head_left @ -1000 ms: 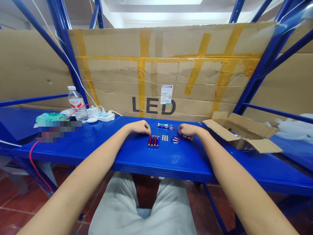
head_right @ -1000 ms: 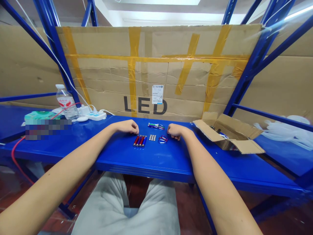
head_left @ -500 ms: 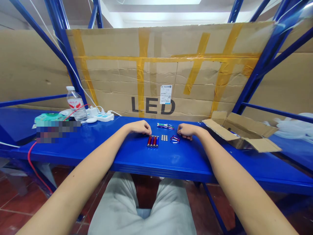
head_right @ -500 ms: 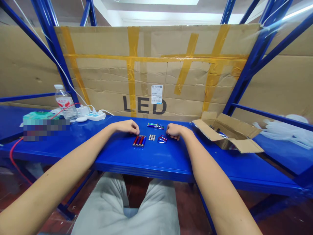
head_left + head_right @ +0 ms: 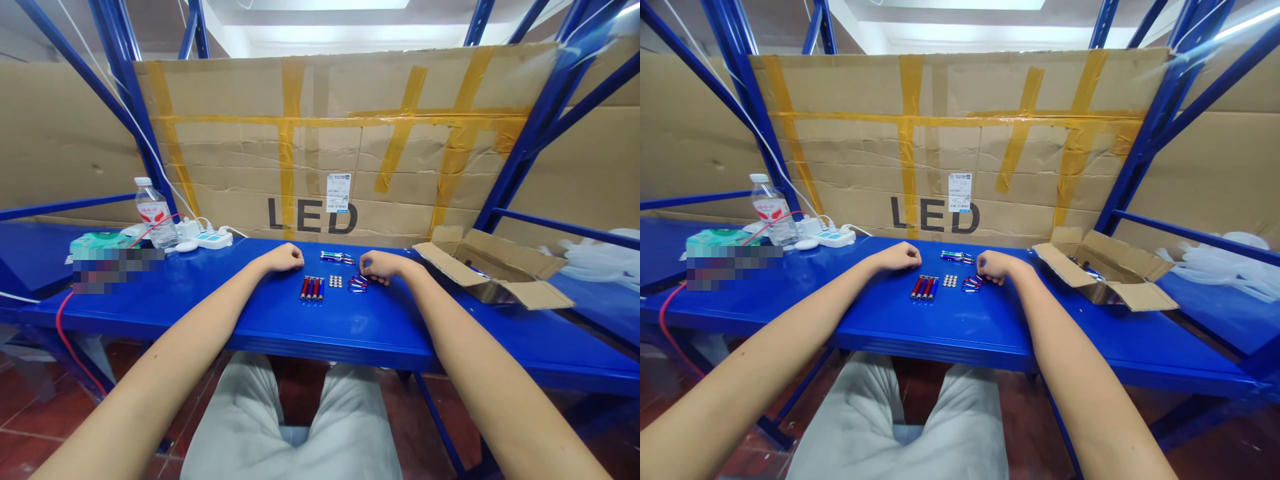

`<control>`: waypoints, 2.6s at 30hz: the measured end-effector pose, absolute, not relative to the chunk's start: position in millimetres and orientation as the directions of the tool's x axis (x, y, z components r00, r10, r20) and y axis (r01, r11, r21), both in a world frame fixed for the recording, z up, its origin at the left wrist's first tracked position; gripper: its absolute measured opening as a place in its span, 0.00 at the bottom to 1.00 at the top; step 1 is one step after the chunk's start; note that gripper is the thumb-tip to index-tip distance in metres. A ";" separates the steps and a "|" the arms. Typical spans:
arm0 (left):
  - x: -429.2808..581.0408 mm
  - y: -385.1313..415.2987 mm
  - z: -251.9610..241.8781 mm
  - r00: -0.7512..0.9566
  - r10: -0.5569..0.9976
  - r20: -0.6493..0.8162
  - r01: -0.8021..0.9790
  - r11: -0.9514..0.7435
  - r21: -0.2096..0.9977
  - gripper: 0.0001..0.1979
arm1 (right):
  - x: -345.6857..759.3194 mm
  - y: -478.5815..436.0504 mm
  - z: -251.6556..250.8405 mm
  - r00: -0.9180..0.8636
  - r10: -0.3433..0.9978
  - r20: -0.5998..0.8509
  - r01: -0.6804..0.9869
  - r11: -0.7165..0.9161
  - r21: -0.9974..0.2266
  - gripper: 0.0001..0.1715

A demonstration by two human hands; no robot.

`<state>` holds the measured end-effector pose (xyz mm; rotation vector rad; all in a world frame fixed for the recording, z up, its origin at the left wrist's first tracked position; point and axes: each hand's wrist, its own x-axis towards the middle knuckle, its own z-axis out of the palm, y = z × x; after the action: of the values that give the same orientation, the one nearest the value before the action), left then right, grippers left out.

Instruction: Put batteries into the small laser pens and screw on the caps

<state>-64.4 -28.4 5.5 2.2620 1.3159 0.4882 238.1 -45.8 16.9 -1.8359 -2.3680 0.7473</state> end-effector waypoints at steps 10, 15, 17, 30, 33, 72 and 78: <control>-64.8 -28.2 5.4 0.480 0.875 0.059 0.713 -0.429 0.555 0.09 | 235.7 -44.5 15.9 -0.307 0.926 -0.220 0.908 0.215 -0.361 0.04; -63.7 -30.5 7.3 0.496 0.867 0.048 0.716 -0.439 0.542 0.10 | 233.8 -46.1 17.0 -0.295 0.929 -0.223 0.914 0.206 -0.350 0.04; -63.4 -31.2 8.1 0.500 0.865 0.040 0.718 -0.439 0.540 0.10 | 233.3 -46.7 17.4 -0.290 0.930 -0.225 0.915 0.201 -0.348 0.04; -62.7 -33.3 9.5 0.550 0.835 0.001 0.705 -0.464 0.536 0.12 | 234.9 -46.0 18.3 -0.295 0.932 -0.213 0.894 0.190 -0.405 0.07; -62.7 -32.9 9.2 0.562 0.827 0.000 0.696 -0.473 0.540 0.12 | 234.5 -46.4 18.8 -0.297 0.928 -0.224 0.896 0.190 -0.402 0.07; 17.3 3.8 8.9 0.666 0.717 0.204 0.698 -0.696 0.170 0.12 | 227.5 -43.5 16.4 -0.341 0.934 0.109 0.890 0.358 -0.283 0.19; 9.6 2.9 2.7 0.618 0.764 0.187 0.704 -0.643 0.302 0.07 | 221.5 -45.8 13.6 -0.375 0.919 0.119 0.865 0.393 -0.311 0.17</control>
<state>9.6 2.9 2.7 2.6427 1.2139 0.4446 221.5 -45.8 13.6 -1.5679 -2.3820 0.2857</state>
